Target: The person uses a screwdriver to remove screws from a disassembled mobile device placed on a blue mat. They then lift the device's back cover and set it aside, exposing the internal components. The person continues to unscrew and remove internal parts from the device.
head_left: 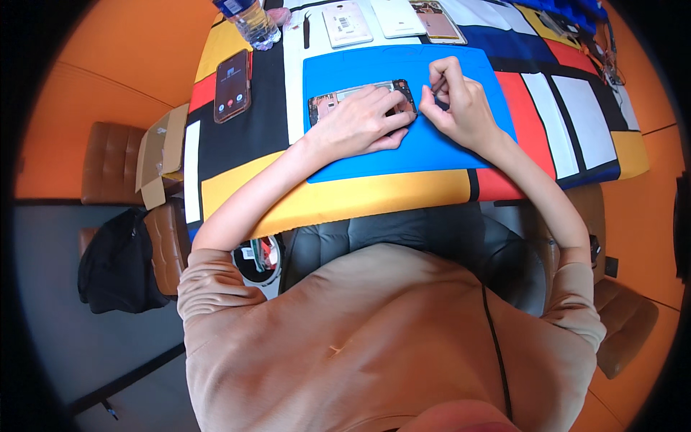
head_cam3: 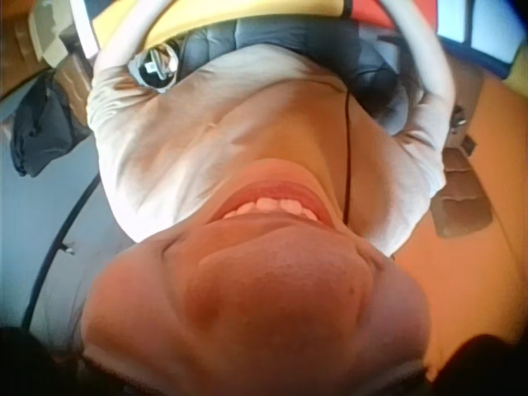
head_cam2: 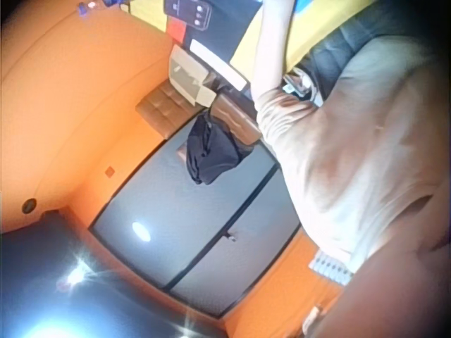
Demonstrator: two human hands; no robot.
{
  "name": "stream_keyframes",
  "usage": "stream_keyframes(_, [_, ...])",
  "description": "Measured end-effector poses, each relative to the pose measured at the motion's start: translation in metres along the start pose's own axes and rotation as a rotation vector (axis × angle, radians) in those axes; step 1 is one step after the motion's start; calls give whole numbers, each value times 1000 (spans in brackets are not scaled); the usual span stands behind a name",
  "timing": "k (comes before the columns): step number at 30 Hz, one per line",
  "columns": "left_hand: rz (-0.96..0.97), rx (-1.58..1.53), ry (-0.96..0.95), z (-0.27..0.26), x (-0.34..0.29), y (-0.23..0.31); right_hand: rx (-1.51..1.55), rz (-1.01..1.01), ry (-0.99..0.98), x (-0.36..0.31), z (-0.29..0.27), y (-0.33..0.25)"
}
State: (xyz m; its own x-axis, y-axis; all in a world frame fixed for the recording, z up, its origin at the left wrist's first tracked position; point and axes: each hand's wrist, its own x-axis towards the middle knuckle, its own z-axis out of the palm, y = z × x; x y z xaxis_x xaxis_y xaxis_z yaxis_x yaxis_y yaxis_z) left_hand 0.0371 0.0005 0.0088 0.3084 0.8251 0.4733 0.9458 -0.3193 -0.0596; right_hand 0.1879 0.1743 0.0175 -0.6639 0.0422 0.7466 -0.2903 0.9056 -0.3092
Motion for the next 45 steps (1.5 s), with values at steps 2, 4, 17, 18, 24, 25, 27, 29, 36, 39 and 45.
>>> stream_keyframes(2, [-4, -10, 0, 1, -1, 0, -38, 97, -19, -1, 0, -2])
stream_keyframes(4, [2, -26, 19, 2, -1, -1, -81, 204, -54, -1, -1, -3])
stream_keyframes(17, [12, 12, 5, 7, -6, -5, -44, 3, -24, 11, 5, 3])
stream_keyframes(18, [18, 10, 8, 7, -6, -6, -67, -9, -30, 15, 4, 7])
stream_keyframes(24, [7, -15, 13, 9, -5, -6, 152, 149, 229, 48, -8, 75])
stream_keyframes(25, [4, -21, 14, 9, -5, -6, 192, 164, 283, 52, -5, 90])
stream_keyframes(27, [-4, -51, 2, 7, -4, -5, 246, 234, 390, 53, 5, 119])
stream_keyframes(29, [-6, -60, -5, 5, -3, -4, 120, 304, 439, 45, 13, 139])
stream_keyframes(36, [-47, -66, 17, 5, 1, 4, -106, 346, 473, 26, 14, 164])
stream_keyframes(39, [-45, -64, 32, 6, 1, 5, -61, 345, 434, 27, 15, 161])
stream_keyframes(45, [-37, -113, 129, 7, 1, 5, -69, 296, 339, 28, 20, 158])
